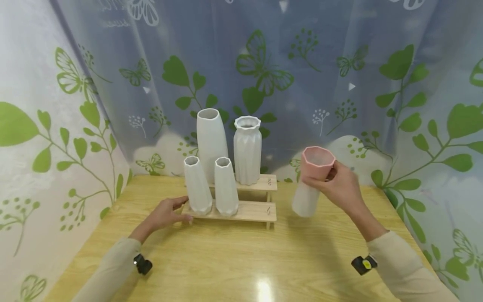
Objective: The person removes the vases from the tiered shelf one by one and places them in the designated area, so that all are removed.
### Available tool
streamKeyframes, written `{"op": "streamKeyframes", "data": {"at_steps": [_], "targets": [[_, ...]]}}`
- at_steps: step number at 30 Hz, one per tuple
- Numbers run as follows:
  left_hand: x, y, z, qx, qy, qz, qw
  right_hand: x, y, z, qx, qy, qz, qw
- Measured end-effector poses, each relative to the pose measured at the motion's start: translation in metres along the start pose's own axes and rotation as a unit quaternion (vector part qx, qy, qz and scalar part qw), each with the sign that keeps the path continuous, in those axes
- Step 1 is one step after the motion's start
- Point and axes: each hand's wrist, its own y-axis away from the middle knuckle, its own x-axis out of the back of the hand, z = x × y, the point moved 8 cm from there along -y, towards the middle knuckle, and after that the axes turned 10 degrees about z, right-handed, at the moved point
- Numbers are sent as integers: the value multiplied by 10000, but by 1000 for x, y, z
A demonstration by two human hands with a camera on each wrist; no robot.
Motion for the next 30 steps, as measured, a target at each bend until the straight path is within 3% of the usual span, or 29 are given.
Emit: {"op": "streamKeyframes", "data": {"at_steps": [30], "targets": [[0, 1, 5, -123, 172, -26, 9998, 28, -18, 58, -198, 401, 574, 9974]]}}
